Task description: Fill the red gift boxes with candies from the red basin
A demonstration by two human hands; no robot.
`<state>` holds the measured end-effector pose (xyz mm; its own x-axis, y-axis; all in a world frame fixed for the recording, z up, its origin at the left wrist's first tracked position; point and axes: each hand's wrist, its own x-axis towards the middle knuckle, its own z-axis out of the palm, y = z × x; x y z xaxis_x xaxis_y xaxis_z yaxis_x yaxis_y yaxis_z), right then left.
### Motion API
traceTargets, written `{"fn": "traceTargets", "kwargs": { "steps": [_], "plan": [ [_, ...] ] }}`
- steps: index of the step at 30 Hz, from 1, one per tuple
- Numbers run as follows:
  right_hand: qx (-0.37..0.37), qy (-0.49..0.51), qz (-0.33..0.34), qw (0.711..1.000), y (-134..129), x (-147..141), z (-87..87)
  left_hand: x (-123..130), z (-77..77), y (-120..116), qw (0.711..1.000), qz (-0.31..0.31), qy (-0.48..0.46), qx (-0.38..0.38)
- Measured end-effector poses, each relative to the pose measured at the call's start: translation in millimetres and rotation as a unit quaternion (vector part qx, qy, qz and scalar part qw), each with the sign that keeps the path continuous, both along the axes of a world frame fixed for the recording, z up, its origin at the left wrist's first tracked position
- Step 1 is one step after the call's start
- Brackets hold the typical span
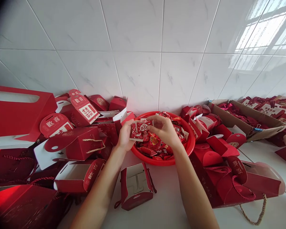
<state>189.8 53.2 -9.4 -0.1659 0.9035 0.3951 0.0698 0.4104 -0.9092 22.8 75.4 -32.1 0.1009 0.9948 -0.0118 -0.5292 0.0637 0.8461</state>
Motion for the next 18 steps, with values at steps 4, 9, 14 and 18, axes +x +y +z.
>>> {"fn": "traceTargets", "kwargs": {
  "steps": [4,9,14,18],
  "plan": [
    [-0.023,0.003,-0.01,1.0,3.0,-7.3,-4.0,3.5,-1.2,-3.4,0.997,-0.071,0.031,0.0],
    [-0.019,0.006,-0.036,0.999,6.3,-6.2,-4.8,4.4,-3.9,-1.9,0.998,-0.041,0.049,0.029],
    [-0.014,-0.009,-0.051,0.999,8.2,-3.4,-5.9,0.4,-7.0,1.4,0.997,-0.019,0.064,0.043],
    [-0.002,-0.024,-0.043,0.999,9.1,-5.0,-7.5,-0.8,-9.4,2.1,0.995,-0.037,0.069,0.055]
  ]
}}
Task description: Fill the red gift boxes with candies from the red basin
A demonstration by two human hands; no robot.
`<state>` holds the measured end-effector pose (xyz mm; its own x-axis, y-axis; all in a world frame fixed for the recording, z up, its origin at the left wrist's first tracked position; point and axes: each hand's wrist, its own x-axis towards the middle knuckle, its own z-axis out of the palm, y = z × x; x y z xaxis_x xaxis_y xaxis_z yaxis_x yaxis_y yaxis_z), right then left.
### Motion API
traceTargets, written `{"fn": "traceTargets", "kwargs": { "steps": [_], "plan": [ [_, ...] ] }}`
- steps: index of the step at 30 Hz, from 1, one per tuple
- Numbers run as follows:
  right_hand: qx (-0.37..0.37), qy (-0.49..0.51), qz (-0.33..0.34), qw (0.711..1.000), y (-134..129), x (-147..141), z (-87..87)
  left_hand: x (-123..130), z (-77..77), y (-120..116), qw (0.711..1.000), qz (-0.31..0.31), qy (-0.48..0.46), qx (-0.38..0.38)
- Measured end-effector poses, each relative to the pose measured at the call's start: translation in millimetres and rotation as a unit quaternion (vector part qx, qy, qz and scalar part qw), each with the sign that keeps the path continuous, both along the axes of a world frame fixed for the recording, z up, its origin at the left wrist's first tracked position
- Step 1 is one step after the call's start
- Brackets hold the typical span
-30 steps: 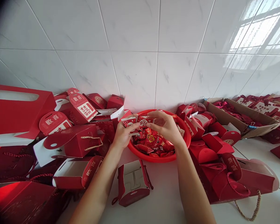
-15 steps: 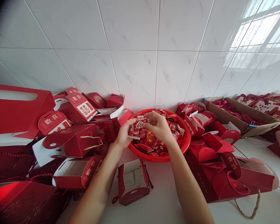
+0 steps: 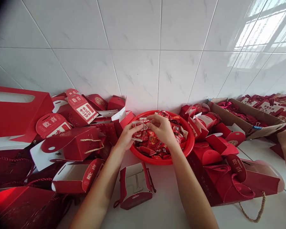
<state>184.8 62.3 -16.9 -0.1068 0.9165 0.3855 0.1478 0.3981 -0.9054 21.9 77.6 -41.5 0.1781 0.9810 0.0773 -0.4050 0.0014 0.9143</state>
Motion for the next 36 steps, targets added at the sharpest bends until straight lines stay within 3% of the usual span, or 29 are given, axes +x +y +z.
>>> {"fn": "traceTargets", "kwargs": {
  "steps": [11,19,22,26,30,33,36],
  "plan": [
    [0.011,-0.018,-0.025,0.999,0,2,-0.9,-3,-1.5,5,0.998,-0.003,-0.056,-0.042],
    [0.037,-0.009,-0.045,0.998,1,0,-2.3,-5,-7.7,4,0.999,-0.01,0.035,-0.019],
    [0.056,-0.024,-0.059,0.996,2,1,-2.2,-3,-4.8,4,1.0,0.013,0.014,-0.013],
    [0.057,-0.179,-0.046,0.981,-2,9,1.6,-1,-0.7,5,0.998,0.045,-0.037,-0.03],
    [0.034,-0.362,0.014,0.931,-8,16,7.3,-1,-0.2,5,0.998,0.043,-0.044,-0.032],
    [0.05,-0.426,0.049,0.902,-13,11,10.1,-1,-0.3,5,0.997,0.046,-0.05,-0.029],
    [0.014,-0.479,0.086,0.873,-18,-1,9.7,-1,0.1,5,0.997,0.043,-0.053,-0.024]
  ]
}}
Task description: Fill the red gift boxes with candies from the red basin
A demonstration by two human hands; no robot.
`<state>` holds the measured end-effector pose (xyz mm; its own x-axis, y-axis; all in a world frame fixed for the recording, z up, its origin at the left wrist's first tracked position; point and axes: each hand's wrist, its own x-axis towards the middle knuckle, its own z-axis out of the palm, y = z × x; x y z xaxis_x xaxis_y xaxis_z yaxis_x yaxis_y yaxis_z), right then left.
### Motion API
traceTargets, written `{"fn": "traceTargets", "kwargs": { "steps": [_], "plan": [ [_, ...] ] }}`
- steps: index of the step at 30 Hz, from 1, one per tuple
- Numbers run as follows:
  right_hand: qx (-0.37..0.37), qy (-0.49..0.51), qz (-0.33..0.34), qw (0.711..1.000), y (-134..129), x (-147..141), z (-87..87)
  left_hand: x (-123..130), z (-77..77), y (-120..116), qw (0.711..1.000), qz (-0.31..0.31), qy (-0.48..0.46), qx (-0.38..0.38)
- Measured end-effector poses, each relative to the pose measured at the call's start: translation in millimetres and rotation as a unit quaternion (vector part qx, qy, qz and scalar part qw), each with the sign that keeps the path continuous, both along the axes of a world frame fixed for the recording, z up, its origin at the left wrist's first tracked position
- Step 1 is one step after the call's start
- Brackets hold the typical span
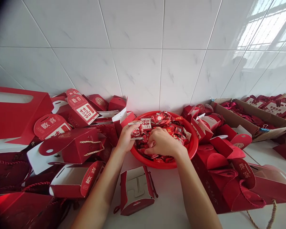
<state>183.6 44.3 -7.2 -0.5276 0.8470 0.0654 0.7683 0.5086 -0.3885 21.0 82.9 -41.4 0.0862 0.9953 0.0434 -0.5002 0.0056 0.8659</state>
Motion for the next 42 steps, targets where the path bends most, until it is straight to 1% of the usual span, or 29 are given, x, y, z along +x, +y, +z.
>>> {"fn": "traceTargets", "kwargs": {
  "steps": [3,5,8,10,12,15,18,21,24,27,29,32,34,36,39,42],
  "plan": [
    [-0.017,-0.064,-0.006,0.998,-4,-10,-1.4,0,-0.3,1,1.0,-0.002,-0.004,0.001],
    [-0.006,-0.064,0.007,0.998,-5,-9,-0.4,0,-1.1,2,1.0,0.002,-0.013,-0.002],
    [0.031,-0.004,0.015,0.999,-5,1,4.9,-1,-2.2,3,0.999,0.003,-0.031,-0.01],
    [0.051,0.048,0.0,0.998,-5,10,9.0,-1,-2.4,4,0.999,-0.005,-0.04,-0.015],
    [0.055,0.102,-0.02,0.993,-5,16,11.7,-1,-2.1,4,0.999,-0.014,-0.048,-0.018],
    [0.075,0.174,-0.058,0.98,-4,15,11.9,-2,-1.7,4,0.998,-0.025,-0.058,-0.023],
    [0.094,0.192,-0.089,0.973,0,7,7.3,-2,-2.4,2,0.998,-0.031,-0.055,-0.01],
    [0.091,0.168,-0.095,0.977,3,0,1.5,-1,-3.8,0,0.999,-0.029,-0.031,0.022],
    [0.08,0.165,-0.082,0.98,4,-3,-0.3,1,-4.7,-1,0.999,-0.019,-0.001,0.039],
    [0.078,0.174,-0.07,0.979,4,2,2.6,1,-4.8,1,0.999,0.004,-0.016,0.032],
    [0.095,0.173,-0.097,0.975,5,8,4.9,-1,-4.7,3,0.999,0.028,-0.043,0.007],
    [0.121,0.159,-0.184,0.962,9,20,4.7,-3,-5.3,7,0.995,0.065,-0.069,-0.035],
    [0.121,0.12,-0.226,0.959,13,26,1.3,-4,-6.4,9,0.994,0.074,-0.071,-0.038],
    [0.099,0.053,-0.237,0.965,16,29,-3.7,-4,-7.9,9,0.994,0.078,-0.076,-0.032],
    [0.06,-0.04,-0.211,0.975,19,29,-10.7,-4,-9.3,9,0.992,0.079,-0.092,-0.025],
    [0.043,-0.069,-0.185,0.979,19,28,-13.0,-4,-8.7,9,0.993,0.066,-0.097,-0.014]
  ]
}}
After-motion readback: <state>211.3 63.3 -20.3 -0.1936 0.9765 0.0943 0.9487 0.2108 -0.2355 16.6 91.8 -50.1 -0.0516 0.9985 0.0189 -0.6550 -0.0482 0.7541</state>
